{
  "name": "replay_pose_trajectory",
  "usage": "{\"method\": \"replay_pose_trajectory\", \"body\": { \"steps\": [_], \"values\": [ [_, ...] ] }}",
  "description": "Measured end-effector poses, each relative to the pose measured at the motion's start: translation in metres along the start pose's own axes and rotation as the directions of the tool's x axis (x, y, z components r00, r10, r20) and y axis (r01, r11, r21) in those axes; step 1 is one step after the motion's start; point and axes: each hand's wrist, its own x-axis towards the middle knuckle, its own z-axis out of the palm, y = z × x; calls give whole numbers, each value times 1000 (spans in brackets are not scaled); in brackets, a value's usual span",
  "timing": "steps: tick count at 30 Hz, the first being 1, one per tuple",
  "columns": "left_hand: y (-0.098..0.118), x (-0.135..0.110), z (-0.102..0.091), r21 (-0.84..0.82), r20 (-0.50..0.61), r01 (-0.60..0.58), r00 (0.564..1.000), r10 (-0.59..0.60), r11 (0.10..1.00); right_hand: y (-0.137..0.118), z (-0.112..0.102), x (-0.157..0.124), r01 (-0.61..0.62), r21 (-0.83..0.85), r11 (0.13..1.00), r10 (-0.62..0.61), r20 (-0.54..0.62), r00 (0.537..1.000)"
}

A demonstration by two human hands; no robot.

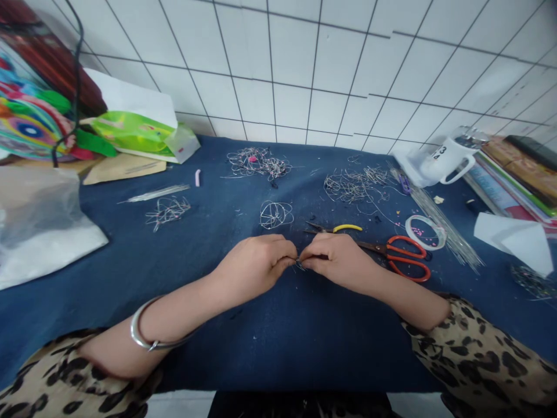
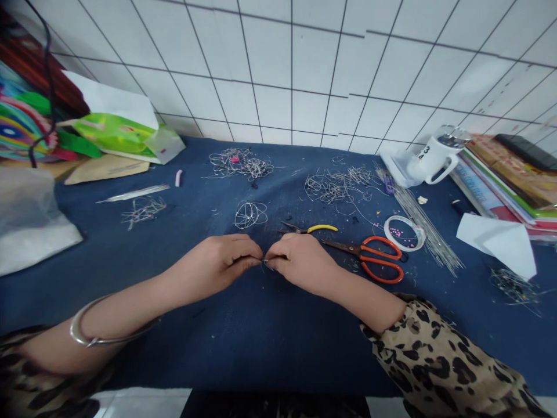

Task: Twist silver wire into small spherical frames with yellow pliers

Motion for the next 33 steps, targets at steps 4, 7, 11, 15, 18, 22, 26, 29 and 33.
{"method": "replay_pose_trajectory", "body": {
  "steps": [4, 7, 11, 15, 18, 22, 26, 29, 33],
  "values": [
    [2, -1, 0, 8, -25, -1, 1000, 2, 1000, -1, -2, 0, -32, 23, 999, 32, 11, 999],
    [4, -2, 0, -5, -43, 23, 999, -23, 1000, -1, -2, 0, -69, 88, 994, 71, -15, 997],
    [4, 1, 1, -160, -92, 60, 993, -75, 985, 1, 2, 0, -201, 360, 911, 215, 1, 977],
    [3, 6, 3, -416, -41, 214, 966, -254, 884, 5, 4, 0, -275, 656, 703, 294, 84, 952],
    [3, 8, 7, -617, 31, 290, 938, -346, 731, 7, 4, -1, -291, 774, 563, 294, 141, 945],
    [4, 7, 12, -801, 128, 332, 908, -398, 498, 9, 5, -2, -302, 835, 459, 304, 172, 937],
    [4, 7, 16, -872, 183, 341, 893, -412, 352, 7, 9, -1, -283, 875, 392, 348, 144, 927],
    [5, 7, 18, -902, 181, 317, 894, -410, 293, 4, 13, -1, -262, 897, 355, 377, 119, 919],
    [7, 7, 20, -930, 191, 299, 889, -417, 212, -1, 16, -1, -230, 915, 331, 415, 78, 906]
  ]
}}
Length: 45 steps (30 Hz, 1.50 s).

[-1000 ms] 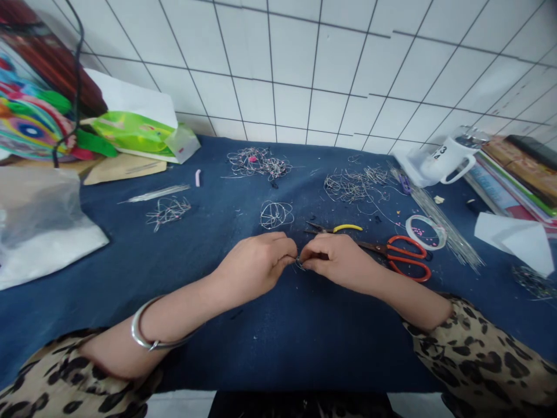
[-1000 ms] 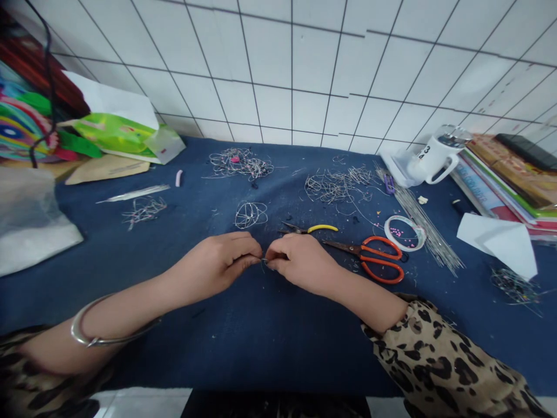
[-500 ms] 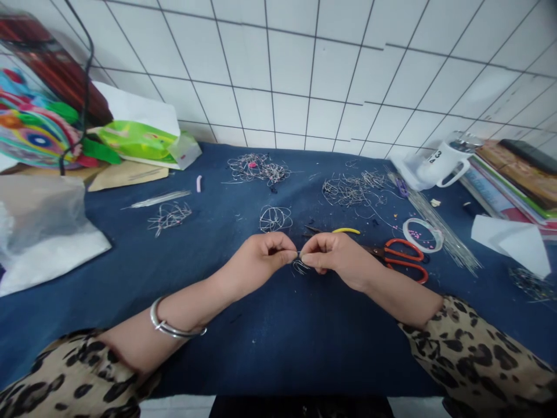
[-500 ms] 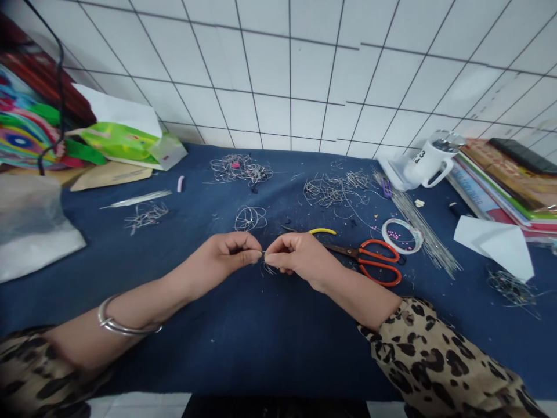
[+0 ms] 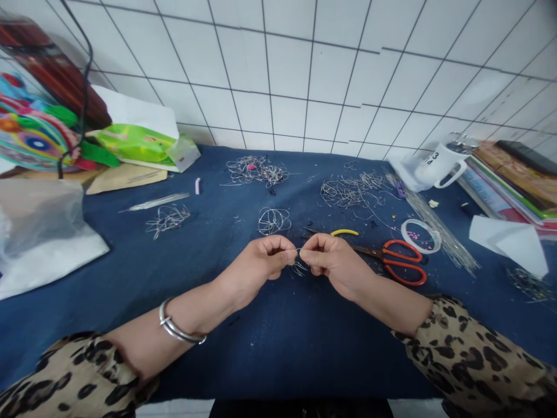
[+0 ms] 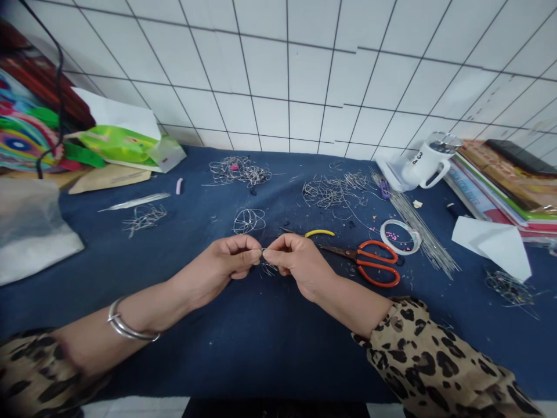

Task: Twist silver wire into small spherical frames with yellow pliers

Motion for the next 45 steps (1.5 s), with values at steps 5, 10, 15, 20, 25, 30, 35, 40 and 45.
{"method": "replay_pose_trajectory", "body": {
  "steps": [5, 10, 15, 20, 25, 30, 35, 40, 45],
  "values": [
    [-5, 0, 3, -99, -4, 0, 1000, 0, 995, 3, 6, -2, 44, 51, 998, -41, -50, 998],
    [-9, 2, 6, -135, -13, -18, 1000, 17, 991, 6, 7, -3, 64, 67, 996, -60, -56, 997],
    [-12, 2, 11, -141, -42, -48, 998, 42, 989, 10, 7, -3, 96, 81, 992, -89, -82, 993],
    [-11, 1, 16, -138, -53, -66, 997, 60, 988, 13, 8, -3, 123, 91, 988, -113, -102, 988],
    [-12, 0, 19, -138, -56, -77, 996, 70, 987, 14, 9, -3, 139, 85, 987, -130, -106, 986],
    [-14, -1, 22, -132, -56, -106, 993, 100, 986, 15, 9, -3, 153, 79, 985, -143, -113, 983],
    [-16, -1, 23, -91, -68, -140, 989, 134, 986, 17, 9, -2, 173, 82, 982, -164, -106, 981],
    [-16, 0, 21, 5, -66, -140, 988, 140, 990, 16, 9, -2, 172, 87, 981, -164, -95, 982],
    [2, 1, 5, 382, 34, -190, 981, 191, 904, 8, 1, 0, 123, -26, 992, -123, -4, 992]
  ]
}}
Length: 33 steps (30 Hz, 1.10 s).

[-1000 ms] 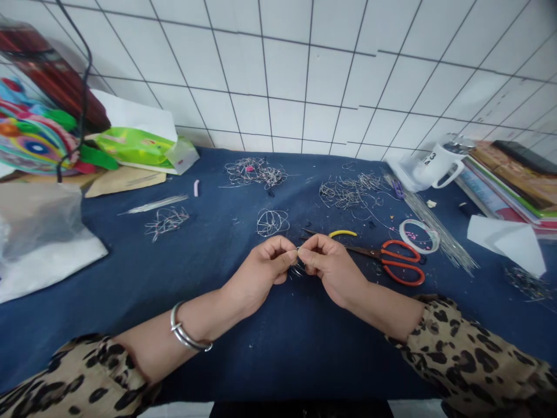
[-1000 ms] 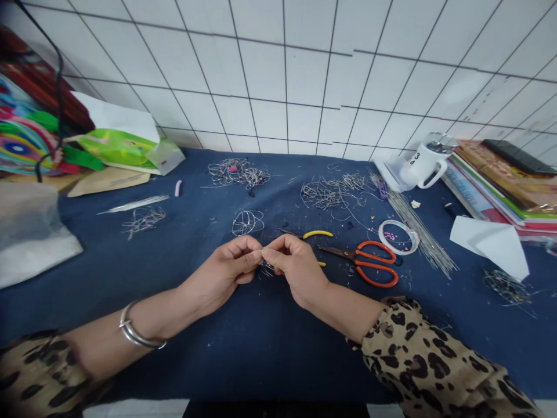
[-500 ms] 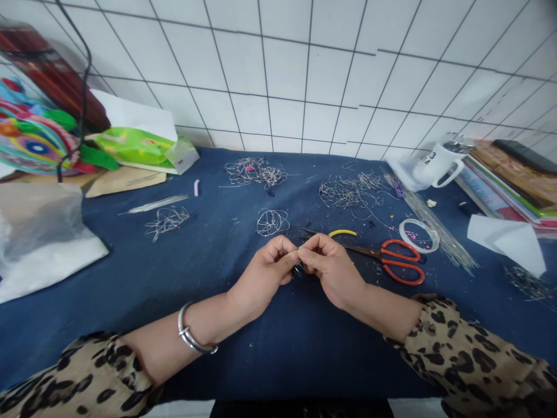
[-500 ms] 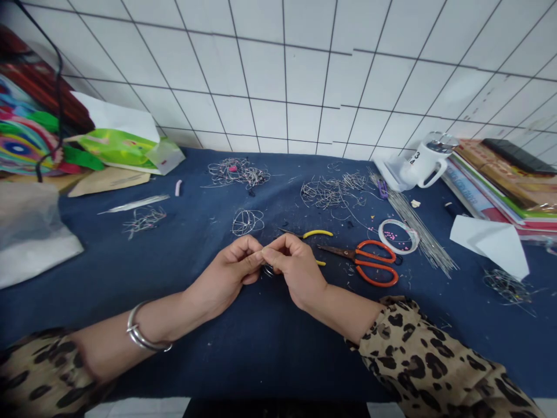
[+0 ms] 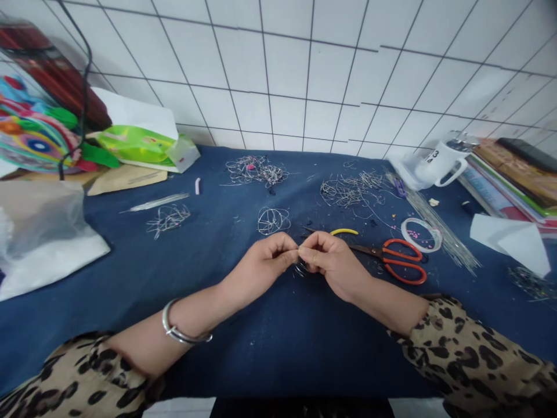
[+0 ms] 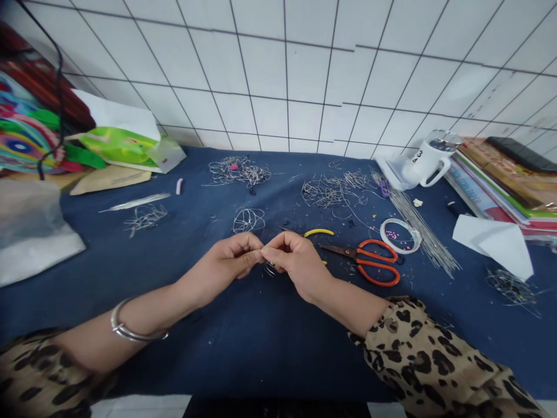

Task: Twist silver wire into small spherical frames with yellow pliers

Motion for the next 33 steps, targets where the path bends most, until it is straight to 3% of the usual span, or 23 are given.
{"method": "replay_pose_trajectory", "body": {
  "steps": [3, 6, 9, 12, 20, 27, 30, 33],
  "values": [
    [7, 4, -26, 328, 98, -109, 992, 81, 938, -7, -7, 2, 6, -260, 966, 7, 49, 999],
    [8, 6, -52, 651, 152, -213, 977, 149, 729, -12, -11, 2, 25, -581, 814, 41, 100, 994],
    [6, 6, -70, 814, 239, -226, 970, 46, 536, -12, -11, 2, 77, -737, 671, 40, 140, 989],
    [5, 3, -73, 866, 279, -225, 959, -57, 446, -9, -9, 1, 103, -791, 603, 15, 140, 990],
    [4, 0, -65, 897, 296, -247, 952, -82, 367, -11, -4, 0, 117, -847, 519, -60, 101, 993],
    [6, -2, -64, 895, 326, -293, 944, -44, 338, -8, -4, 0, 166, -824, 542, -145, 103, 984],
    [11, -3, -60, 880, 289, -263, 957, -6, 395, -5, -4, 0, 271, -797, 540, -299, 119, 947],
    [15, -3, -52, 836, 311, -282, 950, 15, 471, -2, -2, -1, 436, -780, 449, -463, 214, 860]
  ]
}}
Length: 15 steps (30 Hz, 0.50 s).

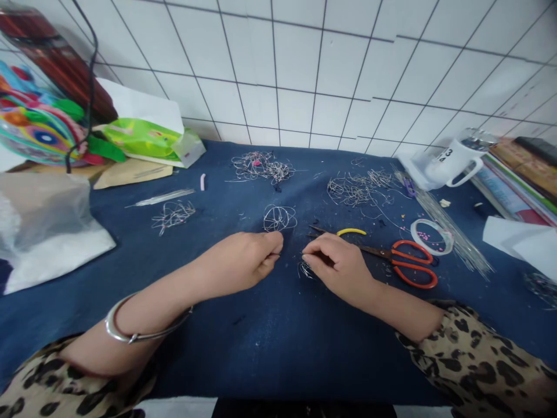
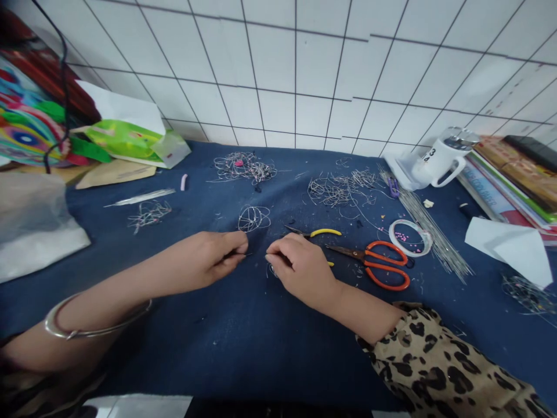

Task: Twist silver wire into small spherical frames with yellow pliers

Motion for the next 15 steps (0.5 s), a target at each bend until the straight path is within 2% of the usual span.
{"method": "replay_pose_trajectory", "body": {
  "steps": [2, 5, 11, 15],
  "values": [
    [3, 1, 1, -30, -8, -22, 1000, 22, 999, 0, 2, -2, 102, -35, 994, -103, -6, 995],
    [0, 0, 2, 14, -47, 2, 999, -1, 1000, 1, 4, -4, 163, -83, 983, -162, 17, 987],
    [-10, -1, 8, 155, -6, 42, 999, -42, 987, 3, 3, -5, 152, -91, 984, -150, 25, 988],
    [-9, 1, 12, 184, 8, 57, 998, -60, 981, 4, 3, -5, 155, -90, 984, -151, 47, 987]
  ]
}}
